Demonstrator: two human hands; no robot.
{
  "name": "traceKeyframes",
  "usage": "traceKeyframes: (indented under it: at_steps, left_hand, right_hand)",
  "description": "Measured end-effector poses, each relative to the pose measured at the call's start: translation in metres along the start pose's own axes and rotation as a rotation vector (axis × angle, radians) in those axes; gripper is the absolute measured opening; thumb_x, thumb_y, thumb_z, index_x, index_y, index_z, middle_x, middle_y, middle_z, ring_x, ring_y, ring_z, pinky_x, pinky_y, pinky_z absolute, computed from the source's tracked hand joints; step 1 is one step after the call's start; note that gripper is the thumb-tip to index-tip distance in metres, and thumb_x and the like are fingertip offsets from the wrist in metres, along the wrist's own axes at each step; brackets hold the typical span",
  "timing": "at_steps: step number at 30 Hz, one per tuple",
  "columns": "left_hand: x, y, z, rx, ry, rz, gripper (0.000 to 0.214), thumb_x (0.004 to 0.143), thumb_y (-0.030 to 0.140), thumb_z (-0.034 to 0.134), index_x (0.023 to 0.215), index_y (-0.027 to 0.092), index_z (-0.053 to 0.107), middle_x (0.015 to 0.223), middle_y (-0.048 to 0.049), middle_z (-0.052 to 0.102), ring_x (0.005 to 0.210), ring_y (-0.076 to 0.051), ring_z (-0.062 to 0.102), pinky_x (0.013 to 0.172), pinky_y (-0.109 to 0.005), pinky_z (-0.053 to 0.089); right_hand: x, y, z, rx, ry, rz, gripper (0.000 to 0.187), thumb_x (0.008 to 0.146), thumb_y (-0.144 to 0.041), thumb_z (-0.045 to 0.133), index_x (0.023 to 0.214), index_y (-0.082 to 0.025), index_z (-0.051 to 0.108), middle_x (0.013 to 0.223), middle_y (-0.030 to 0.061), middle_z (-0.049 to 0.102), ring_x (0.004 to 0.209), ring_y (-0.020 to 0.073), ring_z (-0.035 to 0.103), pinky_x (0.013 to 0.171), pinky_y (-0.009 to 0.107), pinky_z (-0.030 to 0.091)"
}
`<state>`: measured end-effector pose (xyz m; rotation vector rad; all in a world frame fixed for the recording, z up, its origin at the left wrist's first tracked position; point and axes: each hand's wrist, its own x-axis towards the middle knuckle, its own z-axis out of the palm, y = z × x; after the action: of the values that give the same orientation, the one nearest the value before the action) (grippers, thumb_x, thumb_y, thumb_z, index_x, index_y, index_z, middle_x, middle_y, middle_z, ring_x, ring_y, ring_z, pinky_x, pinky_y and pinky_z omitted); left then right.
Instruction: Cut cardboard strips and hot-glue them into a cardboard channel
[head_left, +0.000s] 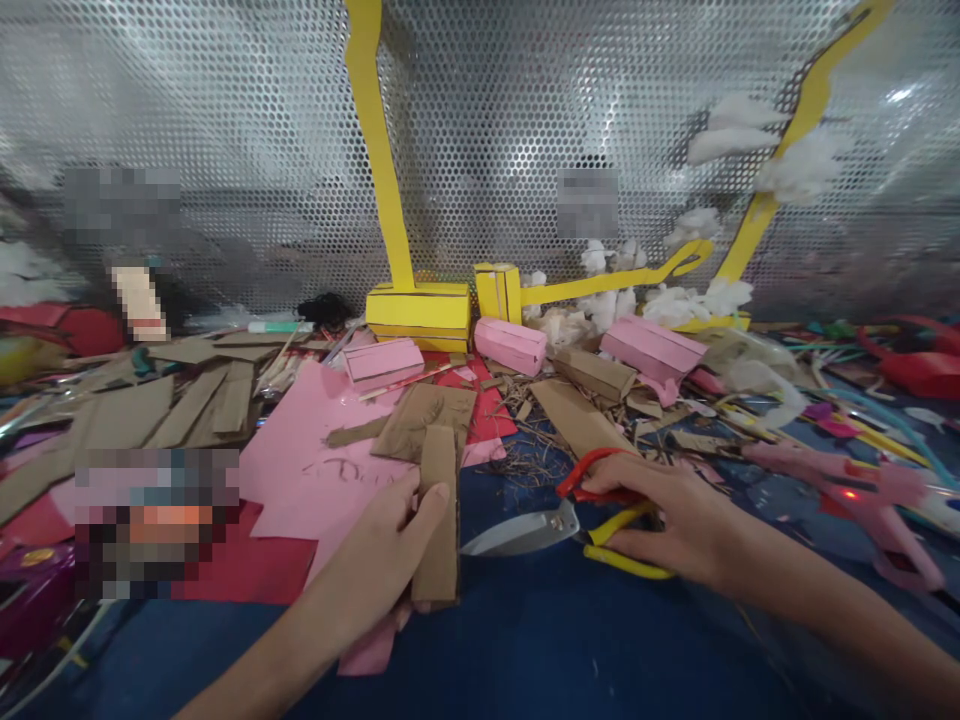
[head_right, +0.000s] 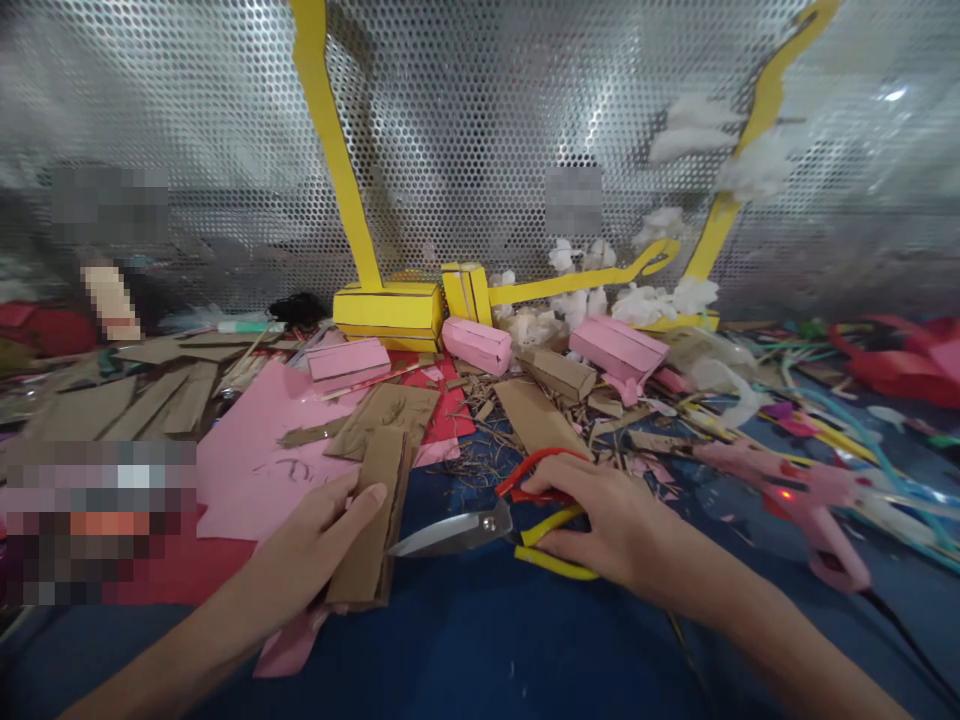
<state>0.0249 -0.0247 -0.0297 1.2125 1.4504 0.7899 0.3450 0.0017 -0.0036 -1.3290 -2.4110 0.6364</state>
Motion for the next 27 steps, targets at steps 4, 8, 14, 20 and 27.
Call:
traceKeyframes:
  at_steps: [4, 8, 14, 20, 27]
  left_hand:
    - [-0.0008, 0.0033, -0.0022, 0.014, -0.007, -0.005, 0.04, 0.094, 0.063, 0.048, 0.101, 0.023, 0.05, 0.059, 0.0072, 0.053, 0.035, -0.012, 0.054, 0.027, -0.019, 0.041]
    - [-0.0009, 0.0072, -0.0054, 0.038, -0.058, 0.008, 0.037, 0.096, 0.06, 0.048, 0.101, 0.023, 0.049, 0.062, 0.0058, 0.055, 0.035, -0.012, 0.054, 0.028, -0.019, 0.042]
    - [-0.001, 0.0092, -0.0061, 0.027, -0.071, 0.0, 0.036, 0.098, 0.058, 0.048, 0.101, 0.022, 0.05, 0.06, 0.0062, 0.055, 0.035, -0.012, 0.054, 0.027, -0.019, 0.042]
    - [-0.0018, 0.0085, -0.0062, -0.026, -0.069, 0.009, 0.04, 0.096, 0.061, 0.051, 0.099, 0.022, 0.052, 0.059, 0.0059, 0.057, 0.036, -0.01, 0.055, 0.031, -0.017, 0.043]
    - [-0.0014, 0.0085, -0.0034, -0.003, -0.072, 0.011, 0.04, 0.095, 0.062, 0.05, 0.099, 0.022, 0.05, 0.058, 0.007, 0.054, 0.034, -0.011, 0.053, 0.027, -0.017, 0.039]
  right_hand:
    - [0.0003, 0.0027, 0.0021, 0.009, -0.003, 0.002, 0.035, 0.083, -0.025, 0.073, 0.116, -0.031, 0.063, 0.126, 0.0018, 0.07, 0.108, 0.0251, 0.069, 0.091, 0.033, 0.053]
    - [-0.0006, 0.0026, -0.0017, -0.023, 0.01, -0.014, 0.034, 0.083, -0.025, 0.073, 0.116, -0.03, 0.064, 0.126, 0.0028, 0.071, 0.107, 0.0255, 0.069, 0.091, 0.034, 0.053]
    - [0.0008, 0.0055, -0.005, -0.022, 0.015, -0.011, 0.033, 0.085, -0.024, 0.071, 0.116, -0.03, 0.063, 0.126, 0.003, 0.071, 0.106, 0.0251, 0.07, 0.09, 0.033, 0.053]
    - [0.0011, 0.0048, -0.0031, -0.018, 0.027, 0.004, 0.033, 0.084, -0.025, 0.072, 0.115, -0.03, 0.063, 0.126, 0.0022, 0.072, 0.108, 0.026, 0.07, 0.092, 0.034, 0.053]
    - [0.0018, 0.0019, -0.0016, -0.004, 0.041, 0.013, 0.031, 0.083, -0.024, 0.072, 0.114, -0.031, 0.065, 0.125, 0.0014, 0.073, 0.107, 0.025, 0.071, 0.091, 0.033, 0.054]
